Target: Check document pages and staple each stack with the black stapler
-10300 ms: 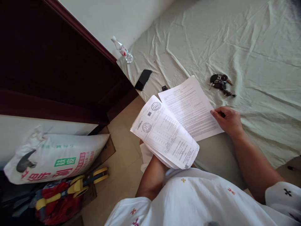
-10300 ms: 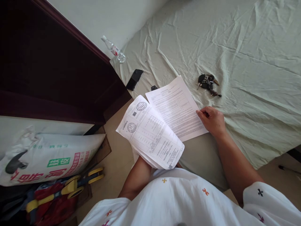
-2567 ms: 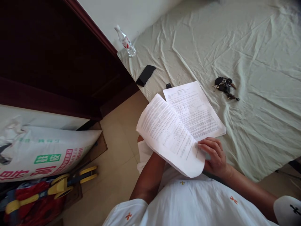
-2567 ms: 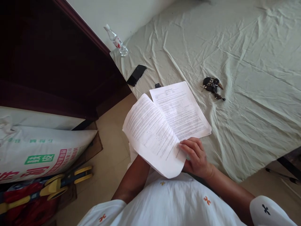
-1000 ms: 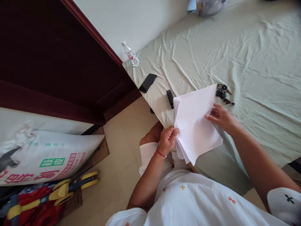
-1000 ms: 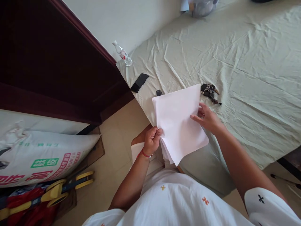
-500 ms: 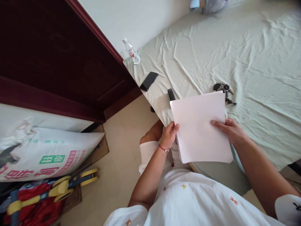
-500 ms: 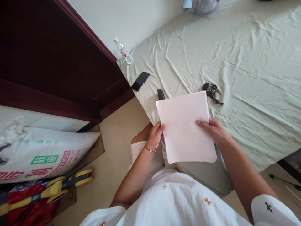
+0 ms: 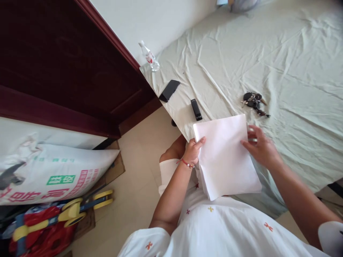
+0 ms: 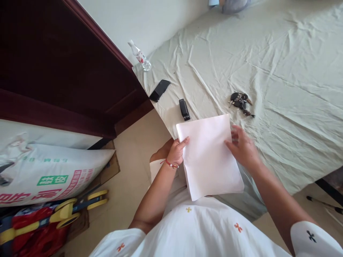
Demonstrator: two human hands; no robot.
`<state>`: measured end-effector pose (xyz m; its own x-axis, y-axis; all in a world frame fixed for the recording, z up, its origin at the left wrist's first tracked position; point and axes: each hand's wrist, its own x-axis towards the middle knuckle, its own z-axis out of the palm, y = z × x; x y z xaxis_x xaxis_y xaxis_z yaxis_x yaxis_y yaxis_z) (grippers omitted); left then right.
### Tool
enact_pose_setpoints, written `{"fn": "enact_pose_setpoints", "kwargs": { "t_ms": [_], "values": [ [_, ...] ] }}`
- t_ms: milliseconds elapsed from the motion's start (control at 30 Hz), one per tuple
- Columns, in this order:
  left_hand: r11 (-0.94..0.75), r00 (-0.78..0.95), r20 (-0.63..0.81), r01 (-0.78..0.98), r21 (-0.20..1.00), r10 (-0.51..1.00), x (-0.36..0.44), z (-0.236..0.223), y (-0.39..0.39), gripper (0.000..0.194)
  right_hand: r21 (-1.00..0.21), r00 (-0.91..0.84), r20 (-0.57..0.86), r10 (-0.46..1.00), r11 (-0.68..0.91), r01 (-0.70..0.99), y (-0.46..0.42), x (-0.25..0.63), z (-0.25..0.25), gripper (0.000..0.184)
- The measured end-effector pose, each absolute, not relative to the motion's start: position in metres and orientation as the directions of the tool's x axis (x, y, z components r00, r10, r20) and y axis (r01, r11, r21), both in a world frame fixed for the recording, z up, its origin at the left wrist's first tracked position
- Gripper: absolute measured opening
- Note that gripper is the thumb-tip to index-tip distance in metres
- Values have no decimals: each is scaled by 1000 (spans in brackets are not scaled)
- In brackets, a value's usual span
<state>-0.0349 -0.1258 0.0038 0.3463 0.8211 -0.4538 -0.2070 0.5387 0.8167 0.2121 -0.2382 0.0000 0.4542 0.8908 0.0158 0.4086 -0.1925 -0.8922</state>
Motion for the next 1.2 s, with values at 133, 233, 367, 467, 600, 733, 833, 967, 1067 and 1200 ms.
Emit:
{"fn": "enact_pose_setpoints", "kwargs": {
  "t_ms": [133,233,367,467,600,733,833,967,1067,1200],
  "values": [
    [562,404,-469,-146,814,785,-30,8,-133,70,-513,237,424,874,16,858,-207,203,37,50],
    [565,432,-460,-148,812,775,-24,15,-137,70,-399,23,440,898,172,901,-181,185,60,46],
    [577,434,-463,-176,798,773,-19,19,-139,69,-316,-133,369,920,259,913,-160,161,66,41],
    [592,425,-480,-181,785,767,-18,20,-138,68,-299,-192,327,925,294,908,-157,153,63,39],
    [590,420,-470,-221,777,776,-16,22,-139,66,-325,-173,350,921,292,899,-159,151,64,43],
    [589,425,-463,-236,773,777,-13,23,-141,68,-323,-202,369,907,329,888,-161,150,64,43],
    [581,414,-457,-249,775,787,-12,24,-141,67,-328,-191,396,898,332,884,-162,150,62,42],
    [579,406,-457,-255,775,791,-12,25,-140,64,-324,-169,437,883,330,887,-160,149,61,39],
    [574,401,-453,-264,775,796,-11,25,-139,64,-338,-131,465,876,313,888,-158,149,62,35],
    [561,384,-449,-259,787,807,-11,24,-135,60,-347,-119,467,876,305,887,-155,149,64,34]
  ]
}}
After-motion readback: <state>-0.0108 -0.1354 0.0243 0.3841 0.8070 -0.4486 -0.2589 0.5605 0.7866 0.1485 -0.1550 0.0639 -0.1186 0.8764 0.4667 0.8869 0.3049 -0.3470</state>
